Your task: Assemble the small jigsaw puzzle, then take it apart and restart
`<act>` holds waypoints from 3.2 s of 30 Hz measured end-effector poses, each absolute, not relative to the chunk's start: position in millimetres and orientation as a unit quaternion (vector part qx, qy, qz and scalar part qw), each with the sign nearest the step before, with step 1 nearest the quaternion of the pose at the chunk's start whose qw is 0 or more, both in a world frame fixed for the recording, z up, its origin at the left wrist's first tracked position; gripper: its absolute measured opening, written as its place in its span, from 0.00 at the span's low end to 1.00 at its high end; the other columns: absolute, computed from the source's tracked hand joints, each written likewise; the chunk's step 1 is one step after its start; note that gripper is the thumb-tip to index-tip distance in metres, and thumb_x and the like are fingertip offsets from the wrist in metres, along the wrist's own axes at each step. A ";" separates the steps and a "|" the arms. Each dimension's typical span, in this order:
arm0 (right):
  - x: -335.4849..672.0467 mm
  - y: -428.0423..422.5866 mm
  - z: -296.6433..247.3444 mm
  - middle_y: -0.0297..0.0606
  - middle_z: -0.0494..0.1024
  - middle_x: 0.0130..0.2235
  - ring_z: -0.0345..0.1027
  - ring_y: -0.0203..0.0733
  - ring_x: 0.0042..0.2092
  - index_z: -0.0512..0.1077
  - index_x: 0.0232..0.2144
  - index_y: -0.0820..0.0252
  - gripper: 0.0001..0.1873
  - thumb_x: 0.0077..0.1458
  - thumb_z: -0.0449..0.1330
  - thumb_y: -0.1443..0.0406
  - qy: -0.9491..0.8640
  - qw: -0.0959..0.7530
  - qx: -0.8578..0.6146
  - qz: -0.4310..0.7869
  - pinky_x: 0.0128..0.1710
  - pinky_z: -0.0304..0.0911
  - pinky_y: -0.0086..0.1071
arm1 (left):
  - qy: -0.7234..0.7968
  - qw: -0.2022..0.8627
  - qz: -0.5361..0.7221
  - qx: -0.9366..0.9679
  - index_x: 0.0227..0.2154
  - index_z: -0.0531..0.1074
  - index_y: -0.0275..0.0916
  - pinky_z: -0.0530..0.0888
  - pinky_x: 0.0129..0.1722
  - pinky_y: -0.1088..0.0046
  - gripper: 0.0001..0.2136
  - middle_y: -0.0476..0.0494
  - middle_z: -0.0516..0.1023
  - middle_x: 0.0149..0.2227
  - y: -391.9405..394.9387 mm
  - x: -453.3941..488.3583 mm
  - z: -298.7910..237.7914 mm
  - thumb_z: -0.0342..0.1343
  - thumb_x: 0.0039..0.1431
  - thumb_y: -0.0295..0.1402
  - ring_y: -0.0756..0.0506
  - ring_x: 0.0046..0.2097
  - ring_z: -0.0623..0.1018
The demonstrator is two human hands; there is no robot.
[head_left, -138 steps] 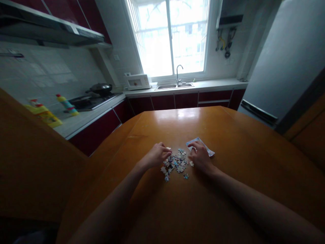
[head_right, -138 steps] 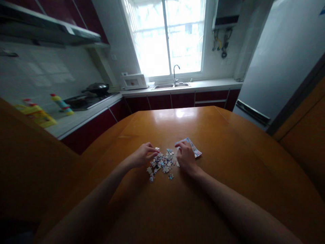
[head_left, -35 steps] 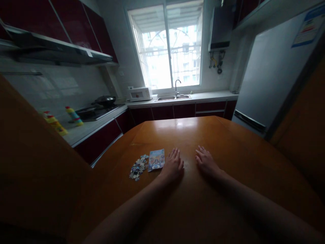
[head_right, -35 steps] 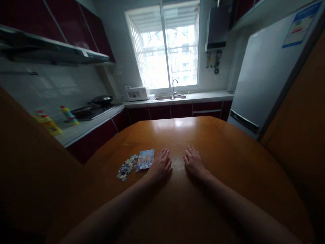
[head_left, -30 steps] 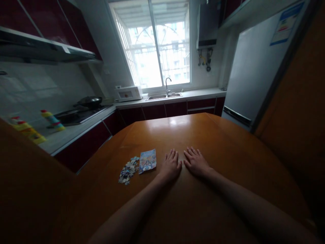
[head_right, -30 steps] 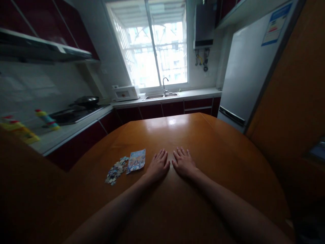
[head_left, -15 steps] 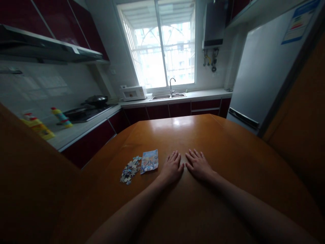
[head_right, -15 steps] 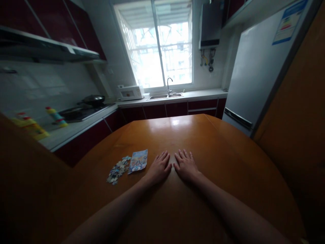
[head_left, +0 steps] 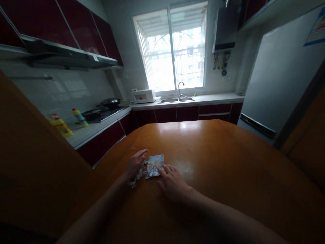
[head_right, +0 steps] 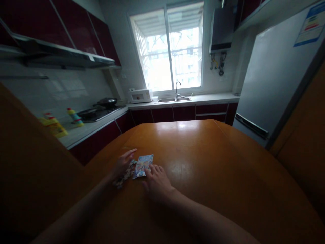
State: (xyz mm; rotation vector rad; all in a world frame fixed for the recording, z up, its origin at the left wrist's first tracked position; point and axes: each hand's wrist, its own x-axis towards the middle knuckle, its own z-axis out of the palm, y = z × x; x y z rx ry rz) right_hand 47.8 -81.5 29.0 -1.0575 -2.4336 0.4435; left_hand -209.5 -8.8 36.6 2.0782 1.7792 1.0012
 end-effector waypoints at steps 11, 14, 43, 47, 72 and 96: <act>74.6 -66.1 8.1 0.47 0.62 0.67 0.52 0.55 0.67 0.65 0.61 0.55 0.25 0.67 0.49 0.54 -0.875 0.186 -0.426 0.136 0.66 0.41 0.53 | 0.578 0.150 0.206 0.775 0.60 0.69 0.41 0.54 0.69 0.48 0.30 0.41 0.64 0.66 -28.5 -233.3 7.4 0.42 0.66 0.55 0.37 0.69 0.60; 123.2 -61.2 3.6 0.45 0.60 0.68 0.48 0.53 0.69 0.64 0.63 0.54 0.26 0.67 0.48 0.54 -0.857 0.162 -0.470 0.136 0.67 0.38 0.54 | 0.582 0.150 0.215 0.770 0.58 0.71 0.39 0.58 0.68 0.49 0.28 0.40 0.66 0.65 -39.5 -224.1 7.4 0.44 0.66 0.52 0.37 0.69 0.60; 281.3 -62.5 15.7 0.44 0.79 0.47 0.72 0.43 0.49 0.76 0.44 0.62 0.18 0.59 0.48 0.70 -0.686 0.321 -0.642 0.116 0.52 0.63 0.33 | 0.376 0.391 0.289 0.789 0.59 0.70 0.39 0.63 0.67 0.55 0.31 0.43 0.68 0.63 -27.4 30.6 6.2 0.30 0.71 0.52 0.40 0.66 0.65; 227.4 -52.5 13.6 0.44 0.80 0.44 0.73 0.44 0.46 0.78 0.40 0.60 0.14 0.59 0.53 0.68 -0.692 0.292 -0.636 0.178 0.47 0.64 0.33 | 0.391 0.409 0.326 0.757 0.58 0.71 0.37 0.72 0.59 0.57 0.29 0.38 0.75 0.57 -16.6 13.5 6.2 0.44 0.68 0.53 0.37 0.58 0.75; 208.3 -2.2 -13.1 0.37 0.76 0.31 0.70 0.39 0.34 0.79 0.26 0.58 0.15 0.48 0.54 0.76 -0.711 0.436 -0.469 0.291 0.35 0.64 0.32 | 0.394 0.161 0.284 0.859 0.48 0.77 0.43 0.71 0.52 0.63 0.13 0.41 0.76 0.48 -24.9 -34.4 5.6 0.49 0.70 0.35 0.43 0.51 0.72; 205.5 -2.8 -15.7 0.40 0.78 0.41 0.65 0.46 0.48 0.80 0.31 0.54 0.07 0.58 0.64 0.61 -0.801 0.355 -0.444 0.186 0.49 0.63 0.41 | 0.347 0.191 0.255 0.882 0.35 0.79 0.43 0.67 0.54 0.61 0.10 0.47 0.81 0.44 -30.6 -31.0 15.8 0.52 0.68 0.35 0.44 0.49 0.74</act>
